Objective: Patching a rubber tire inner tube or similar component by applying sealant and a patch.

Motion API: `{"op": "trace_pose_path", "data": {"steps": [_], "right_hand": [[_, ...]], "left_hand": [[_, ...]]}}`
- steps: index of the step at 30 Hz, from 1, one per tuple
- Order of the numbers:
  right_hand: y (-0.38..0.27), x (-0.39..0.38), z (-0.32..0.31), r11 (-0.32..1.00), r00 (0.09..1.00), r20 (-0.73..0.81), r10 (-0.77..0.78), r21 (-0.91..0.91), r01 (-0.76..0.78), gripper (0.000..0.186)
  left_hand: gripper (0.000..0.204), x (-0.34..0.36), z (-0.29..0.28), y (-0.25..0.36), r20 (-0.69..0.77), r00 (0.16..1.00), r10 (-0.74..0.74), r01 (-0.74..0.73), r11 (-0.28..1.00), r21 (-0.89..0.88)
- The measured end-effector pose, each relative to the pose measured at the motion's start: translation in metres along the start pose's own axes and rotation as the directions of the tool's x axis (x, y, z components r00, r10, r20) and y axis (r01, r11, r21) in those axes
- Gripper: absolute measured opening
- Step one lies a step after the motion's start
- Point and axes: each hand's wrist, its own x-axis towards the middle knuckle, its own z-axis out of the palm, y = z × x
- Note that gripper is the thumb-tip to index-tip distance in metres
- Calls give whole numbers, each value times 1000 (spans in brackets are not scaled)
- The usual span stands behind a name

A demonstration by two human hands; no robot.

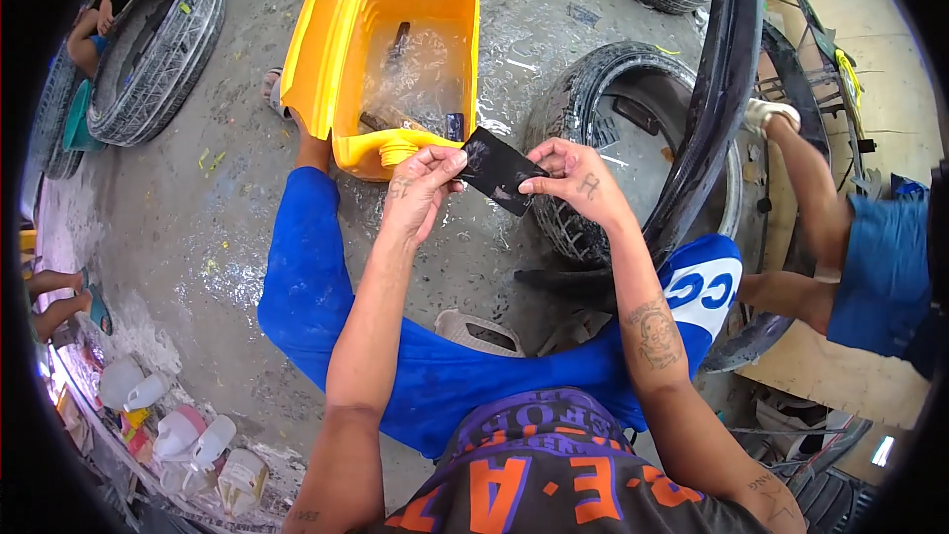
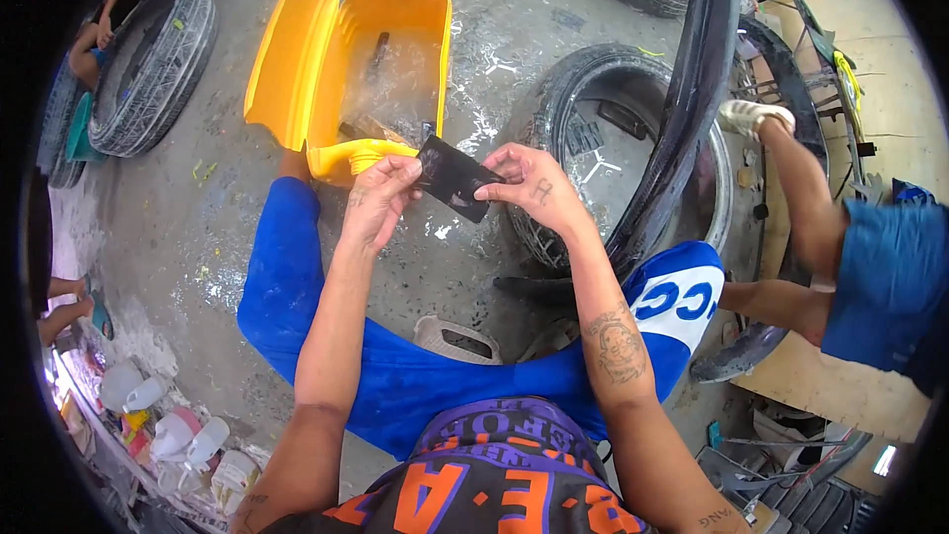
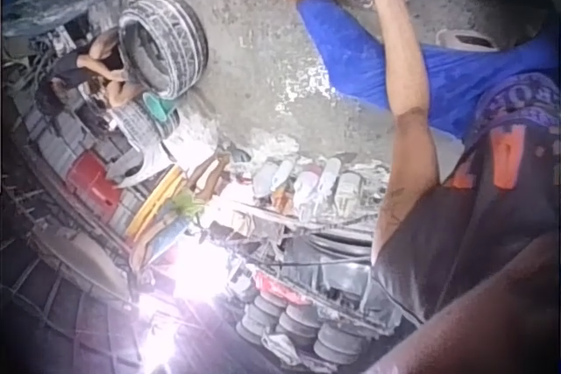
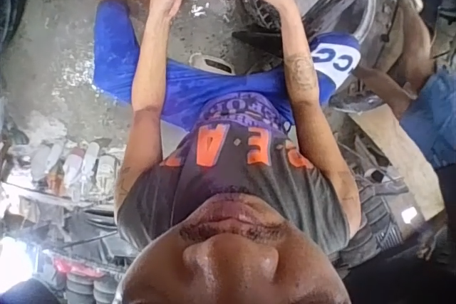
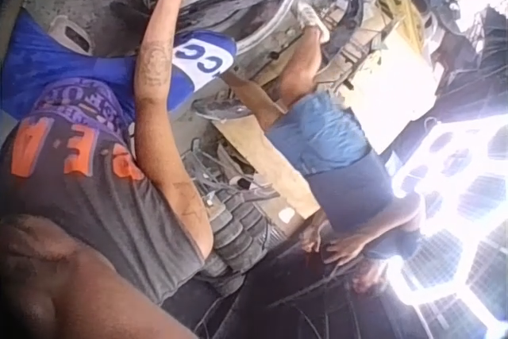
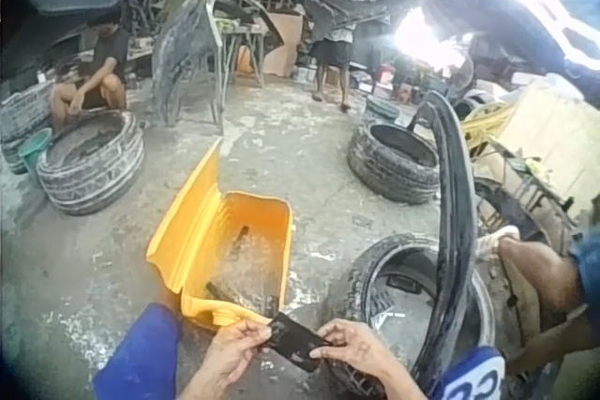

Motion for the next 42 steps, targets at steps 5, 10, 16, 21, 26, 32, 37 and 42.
{"op": "trace_pose_path", "data": {"steps": [5, 10, 16, 21, 26, 32, 37, 42], "right_hand": [[33, -1, 13, 1000, 976, -216, -11, 8, 13, 44], [32, -11, 41, 524, 934, 219, 283, 780, -342, 62], [54, -18, 52, 450, 996, 73, 53, 889, -89, 49], [59, -21, 54, 435, 998, -54, 41, 900, 31, 62], [56, -19, 50, 332, 999, 2, 38, 943, -14, 57], [53, -20, 61, 601, 974, -45, 221, 793, -100, 55], [39, -30, 64, 498, 985, 32, 170, 860, -114, 71], [47, -62, 71, 909, 986, 50, 160, 383, -167, 82]], "left_hand": [[21, 4, 8, -11, -40, 998, 53, -49, 993, 103], [39, -11, 23, -34, 219, 922, 320, -382, 844, 377], [37, -5, 27, -51, 236, 911, 338, -392, 887, 243], [23, -3, 35, -31, 67, 980, 185, -185, 983, -4], [28, -5, 21, -30, 96, 968, 230, -244, 953, 180], [15, -15, 35, -17, 612, 779, 139, -611, 392, 688], [13, 10, 29, 5, 336, 762, 554, -542, 259, 800], [14, 116, 4, 96, 361, 498, 788, -277, -250, 928]]}}
